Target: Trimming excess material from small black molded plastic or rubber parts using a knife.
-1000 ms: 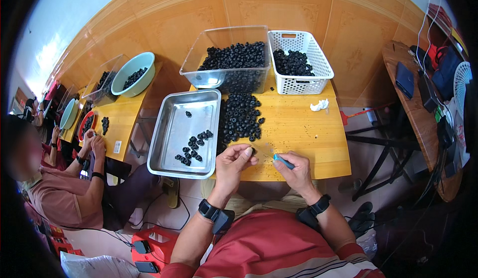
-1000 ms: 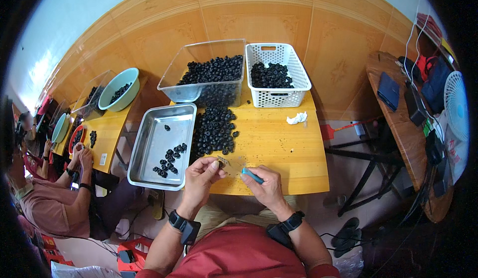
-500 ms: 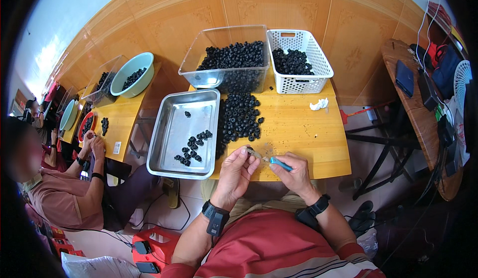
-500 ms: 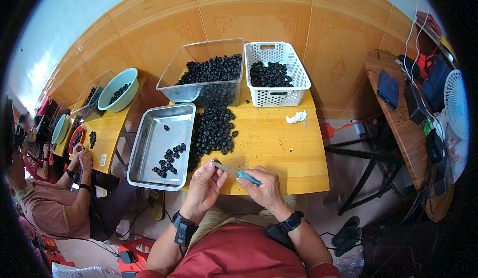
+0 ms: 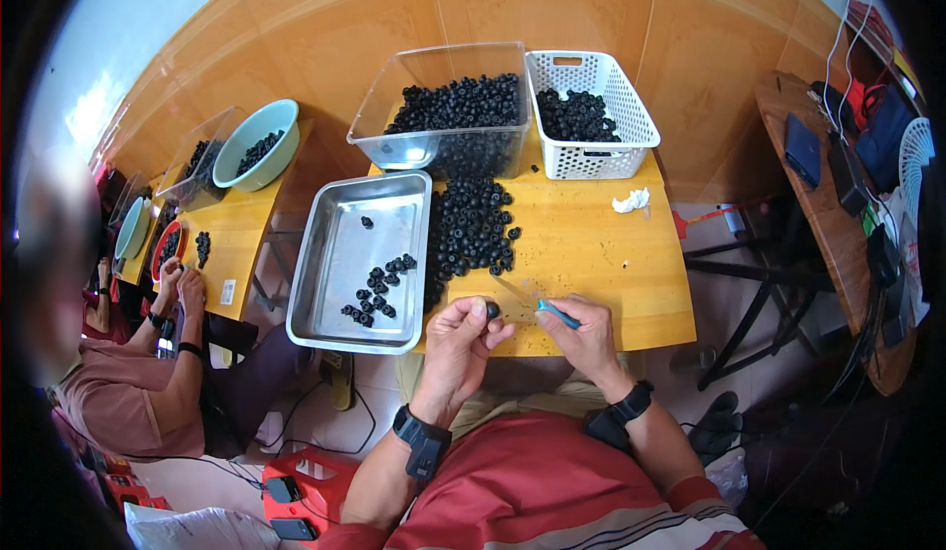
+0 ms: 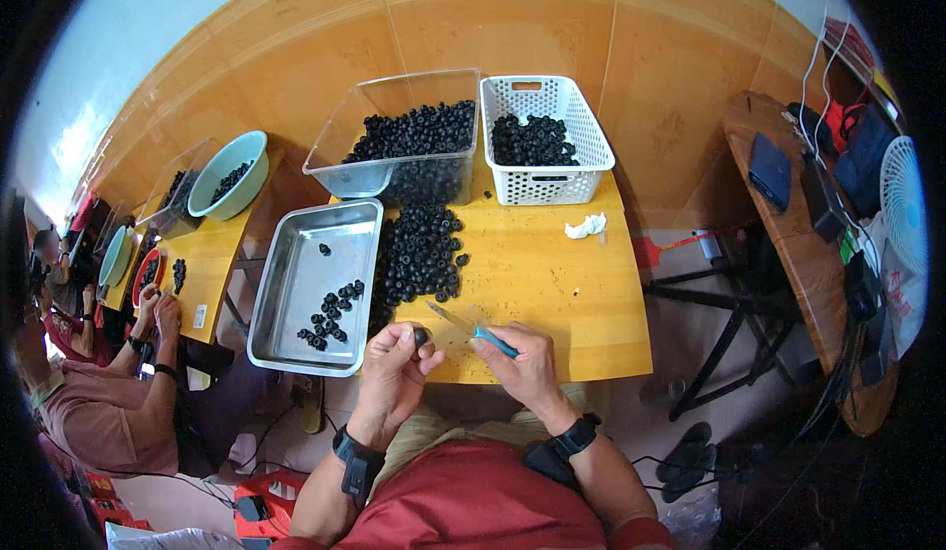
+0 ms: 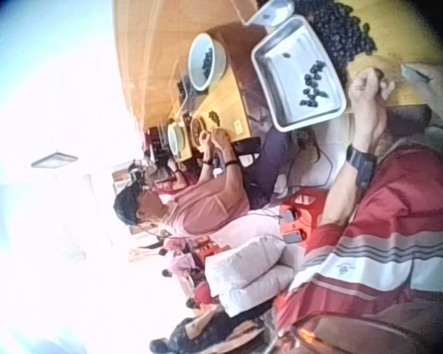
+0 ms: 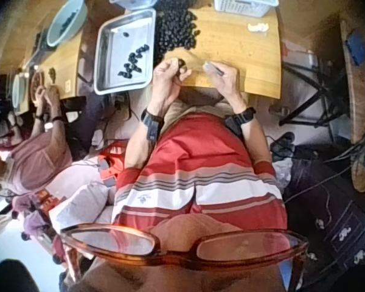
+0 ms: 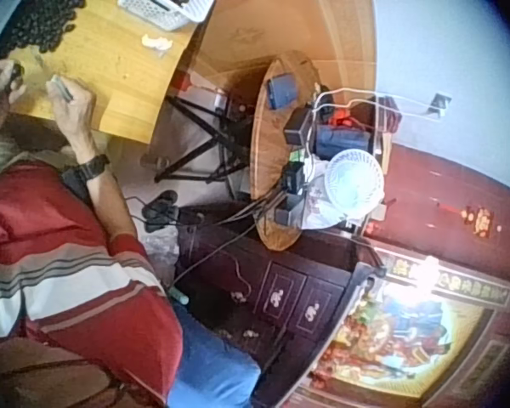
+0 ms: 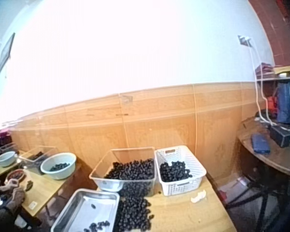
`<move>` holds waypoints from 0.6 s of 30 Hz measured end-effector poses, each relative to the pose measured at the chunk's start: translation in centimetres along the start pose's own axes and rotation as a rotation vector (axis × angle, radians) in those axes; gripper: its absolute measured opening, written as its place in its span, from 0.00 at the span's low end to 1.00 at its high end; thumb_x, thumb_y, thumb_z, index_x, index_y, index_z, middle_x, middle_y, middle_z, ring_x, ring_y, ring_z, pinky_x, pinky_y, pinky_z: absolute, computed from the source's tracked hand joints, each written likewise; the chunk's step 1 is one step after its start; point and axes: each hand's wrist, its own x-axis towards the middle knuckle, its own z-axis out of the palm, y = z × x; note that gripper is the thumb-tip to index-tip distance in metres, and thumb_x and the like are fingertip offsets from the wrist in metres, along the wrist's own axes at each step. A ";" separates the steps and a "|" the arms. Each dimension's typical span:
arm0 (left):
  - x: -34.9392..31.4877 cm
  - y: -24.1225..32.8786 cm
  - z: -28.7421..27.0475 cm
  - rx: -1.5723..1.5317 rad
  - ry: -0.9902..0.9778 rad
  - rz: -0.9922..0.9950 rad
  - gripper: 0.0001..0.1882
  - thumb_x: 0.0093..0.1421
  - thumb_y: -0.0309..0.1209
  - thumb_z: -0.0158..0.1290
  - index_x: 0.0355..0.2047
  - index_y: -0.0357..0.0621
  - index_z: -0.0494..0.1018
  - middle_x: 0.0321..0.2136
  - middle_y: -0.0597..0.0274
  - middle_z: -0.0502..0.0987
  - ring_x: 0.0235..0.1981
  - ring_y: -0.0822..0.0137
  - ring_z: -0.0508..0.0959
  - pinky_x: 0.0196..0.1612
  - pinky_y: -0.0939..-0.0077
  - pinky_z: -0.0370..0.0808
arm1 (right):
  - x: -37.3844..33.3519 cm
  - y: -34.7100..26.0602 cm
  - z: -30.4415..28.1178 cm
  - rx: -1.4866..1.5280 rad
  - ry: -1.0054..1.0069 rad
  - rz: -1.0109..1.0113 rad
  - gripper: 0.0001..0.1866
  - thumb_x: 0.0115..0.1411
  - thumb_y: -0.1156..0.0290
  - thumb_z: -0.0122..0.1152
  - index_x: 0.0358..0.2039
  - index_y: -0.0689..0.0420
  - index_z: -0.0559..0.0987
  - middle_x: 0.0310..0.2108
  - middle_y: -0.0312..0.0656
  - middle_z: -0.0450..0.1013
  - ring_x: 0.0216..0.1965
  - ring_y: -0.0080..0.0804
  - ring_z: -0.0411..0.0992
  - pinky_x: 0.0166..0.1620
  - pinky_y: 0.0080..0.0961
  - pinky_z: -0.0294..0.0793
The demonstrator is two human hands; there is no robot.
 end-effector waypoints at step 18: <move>0.2 -0.6 -1.4 -0.019 0.052 -0.009 0.05 0.71 0.29 0.56 0.41 0.42 0.77 0.34 0.63 0.80 0.34 0.72 0.81 0.46 0.67 0.86 | -0.1 -0.8 -0.8 -0.018 -0.135 -0.070 0.15 0.61 0.66 0.73 0.39 0.65 0.85 0.23 0.44 0.75 0.23 0.30 0.72 0.28 0.26 0.69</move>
